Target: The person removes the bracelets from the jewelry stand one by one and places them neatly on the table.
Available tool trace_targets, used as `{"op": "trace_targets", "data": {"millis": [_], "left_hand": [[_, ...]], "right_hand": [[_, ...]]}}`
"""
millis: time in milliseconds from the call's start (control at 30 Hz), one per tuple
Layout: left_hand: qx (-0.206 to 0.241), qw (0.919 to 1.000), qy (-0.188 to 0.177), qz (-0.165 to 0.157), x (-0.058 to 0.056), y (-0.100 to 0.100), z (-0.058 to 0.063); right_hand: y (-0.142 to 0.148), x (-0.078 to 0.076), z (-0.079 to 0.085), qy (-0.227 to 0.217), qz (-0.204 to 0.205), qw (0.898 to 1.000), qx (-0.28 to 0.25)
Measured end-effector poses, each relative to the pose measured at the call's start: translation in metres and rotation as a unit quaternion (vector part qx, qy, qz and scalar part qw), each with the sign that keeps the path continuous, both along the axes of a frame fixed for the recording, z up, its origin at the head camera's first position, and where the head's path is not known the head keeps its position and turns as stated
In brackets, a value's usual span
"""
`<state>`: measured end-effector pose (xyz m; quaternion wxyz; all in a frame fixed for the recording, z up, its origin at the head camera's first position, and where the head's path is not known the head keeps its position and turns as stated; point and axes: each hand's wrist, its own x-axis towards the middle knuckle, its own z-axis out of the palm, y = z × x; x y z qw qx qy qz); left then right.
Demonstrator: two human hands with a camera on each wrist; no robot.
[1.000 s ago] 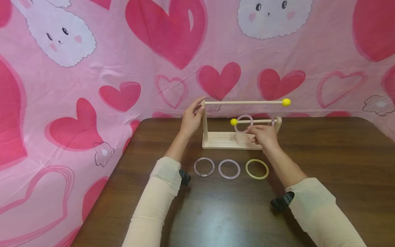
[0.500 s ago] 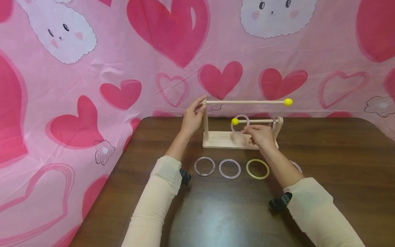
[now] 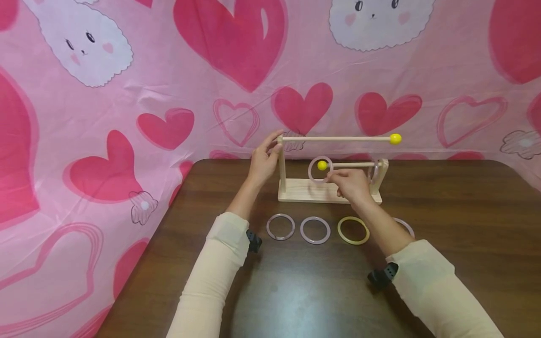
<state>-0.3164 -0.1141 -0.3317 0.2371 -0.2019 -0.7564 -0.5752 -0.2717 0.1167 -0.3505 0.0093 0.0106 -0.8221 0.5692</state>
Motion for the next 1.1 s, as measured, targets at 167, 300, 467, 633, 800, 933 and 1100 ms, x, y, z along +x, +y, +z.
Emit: {"op": "trace_targets", "data": {"millis": [167, 300, 467, 633, 800, 933, 1100], "left_hand": [[-0.004, 1.0, -0.008, 0.003, 0.0, 0.0, 0.001], [0.0, 0.9999, -0.013, 0.002, 0.0, 0.0, 0.001], [0.001, 0.9999, -0.015, 0.002, 0.0, 0.0, 0.001], [0.003, 0.9998, -0.019, 0.0, -0.001, 0.0, 0.001], [0.003, 0.9999, -0.016, -0.004, 0.008, 0.002, 0.008], [-0.001, 0.9999, -0.016, -0.001, 0.024, 0.006, 0.022], [0.005, 0.9998, -0.017, -0.003, 0.016, 0.003, 0.015]], "right_hand": [[0.0, 0.007, 0.002, -0.002, 0.013, 1.0, 0.019], [0.005, 0.014, 0.002, 0.003, 0.027, 0.999, 0.041], [0.015, 0.025, 0.002, 0.0, 0.044, 0.997, 0.056], [0.022, 0.034, 0.003, -0.002, 0.063, 0.997, 0.044], [0.03, 0.045, 0.003, 0.002, 0.059, 0.997, 0.054], [0.039, 0.056, 0.004, -0.004, 0.05, 0.998, 0.049], [0.051, 0.063, 0.004, -0.029, 0.042, 0.997, 0.055]]}}
